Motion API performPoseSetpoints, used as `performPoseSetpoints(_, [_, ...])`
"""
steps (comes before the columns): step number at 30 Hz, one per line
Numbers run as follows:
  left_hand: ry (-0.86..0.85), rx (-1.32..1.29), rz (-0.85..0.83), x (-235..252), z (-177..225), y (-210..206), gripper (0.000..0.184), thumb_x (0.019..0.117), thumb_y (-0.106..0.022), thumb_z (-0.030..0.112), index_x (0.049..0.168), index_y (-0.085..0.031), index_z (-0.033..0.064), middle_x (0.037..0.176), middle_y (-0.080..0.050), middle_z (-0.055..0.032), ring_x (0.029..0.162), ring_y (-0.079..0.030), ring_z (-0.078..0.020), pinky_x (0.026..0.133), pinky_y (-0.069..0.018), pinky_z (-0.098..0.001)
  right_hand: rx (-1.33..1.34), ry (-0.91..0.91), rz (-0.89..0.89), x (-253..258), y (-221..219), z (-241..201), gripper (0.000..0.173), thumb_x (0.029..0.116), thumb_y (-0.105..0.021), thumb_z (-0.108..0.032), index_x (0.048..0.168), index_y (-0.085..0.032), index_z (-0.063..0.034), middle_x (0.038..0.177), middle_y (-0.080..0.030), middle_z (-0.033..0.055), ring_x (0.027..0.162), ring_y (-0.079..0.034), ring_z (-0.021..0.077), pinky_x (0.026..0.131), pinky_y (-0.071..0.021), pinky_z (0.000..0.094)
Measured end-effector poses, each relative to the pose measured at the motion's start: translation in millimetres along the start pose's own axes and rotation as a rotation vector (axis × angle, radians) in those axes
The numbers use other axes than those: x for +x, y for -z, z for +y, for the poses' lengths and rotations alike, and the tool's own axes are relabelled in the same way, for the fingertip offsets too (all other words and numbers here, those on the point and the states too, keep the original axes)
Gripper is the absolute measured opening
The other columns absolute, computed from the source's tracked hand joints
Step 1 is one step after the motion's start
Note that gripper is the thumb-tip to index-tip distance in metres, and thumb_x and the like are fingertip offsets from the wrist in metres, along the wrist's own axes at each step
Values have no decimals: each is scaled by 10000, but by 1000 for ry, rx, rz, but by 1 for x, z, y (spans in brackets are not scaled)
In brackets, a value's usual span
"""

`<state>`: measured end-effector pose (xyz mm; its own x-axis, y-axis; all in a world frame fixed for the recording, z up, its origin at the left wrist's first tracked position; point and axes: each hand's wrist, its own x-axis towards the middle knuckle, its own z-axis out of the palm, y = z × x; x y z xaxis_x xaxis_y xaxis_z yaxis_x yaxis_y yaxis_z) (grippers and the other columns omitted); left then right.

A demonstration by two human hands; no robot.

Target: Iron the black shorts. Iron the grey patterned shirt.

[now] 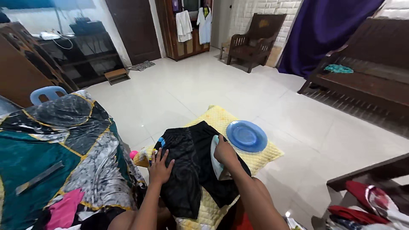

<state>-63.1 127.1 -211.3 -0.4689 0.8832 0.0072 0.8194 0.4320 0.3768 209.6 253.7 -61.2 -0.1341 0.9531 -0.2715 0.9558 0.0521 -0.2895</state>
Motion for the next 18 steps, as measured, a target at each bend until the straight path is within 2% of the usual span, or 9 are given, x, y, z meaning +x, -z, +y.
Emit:
performPoseSetpoints(3, [5, -5, -13, -1, 1, 1, 694, 960, -339, 760, 1584, -349, 455, 1734, -132, 81, 1601, -60, -323, 1123, -303, -716, 3, -10, -30, -30, -3, 9, 798, 879, -648, -191, 1584, -276, -169, 1104, -708, 221, 1010, -716, 415, 826, -579, 620])
performPoseSetpoints(7, [11, -14, -30, -1, 2, 2, 695, 960, -324, 764, 1588, -329, 466, 1735, -113, 95, 1602, -50, -314, 1144, -282, -708, -55, -15, -87, -79, -6, 26, 656, 991, -568, -272, 1582, -298, -182, 1070, -718, 210, 982, -726, 408, 826, -586, 599])
performPoseSetpoints(9, [33, 16, -40, -3, 6, 5, 710, 966, -312, 762, 1603, -301, 450, 1741, -92, 72, 1602, -40, -326, 1162, -210, -735, -46, -1, -112, -86, -7, 36, 624, 1014, -553, -296, 1575, -306, -177, 1068, -719, 209, 981, -727, 406, 834, -585, 600])
performPoseSetpoints(11, [101, 54, 31, -10, 14, 4, 787, 960, -337, 759, 1634, -273, 357, 1743, -109, -20, 1592, -81, -383, 1154, -128, -790, -5, 26, -128, -86, -2, 37, 619, 1020, -574, -306, 1571, -324, -175, 1089, -716, 214, 998, -722, 407, 853, -582, 601])
performPoseSetpoints(13, [203, 44, 132, -29, 25, 1, 862, 957, -421, 712, 1655, -235, 242, 1731, -125, -121, 1570, -120, -452, 1125, -163, -812, 19, 63, -130, -89, 4, 28, 615, 1014, -604, -306, 1563, -357, -185, 1093, -718, 206, 996, -722, 401, 856, -581, 605])
performPoseSetpoints(15, [308, -7, 133, -59, 36, 0, 886, 964, -468, 668, 1664, -189, 202, 1727, -104, -162, 1561, -154, -461, 1105, -238, -798, 22, 105, -135, -97, 6, 9, 621, 1016, -608, -313, 1573, -354, -213, 1098, -718, 195, 997, -721, 395, 858, -580, 606])
performPoseSetpoints(17, [420, -89, 44, -96, 48, 0, 917, 974, -473, 659, 1670, -123, 174, 1706, -144, -216, 1505, -296, -487, 1064, -348, -758, 43, 160, -130, -102, 2, -13, 621, 1018, -607, -312, 1576, -349, -226, 1082, -721, 187, 976, -725, 389, 845, -585, 601])
performPoseSetpoints(18, [478, -125, -21, -113, 54, 2, 950, 972, -464, 679, 1671, -90, 155, 1668, -237, -255, 1432, -416, -493, 1049, -405, -717, 53, 189, -133, -102, -2, -24, 616, 1019, -601, -315, 1574, -349, -230, 1070, -723, 181, 962, -729, 381, 835, -589, 596])
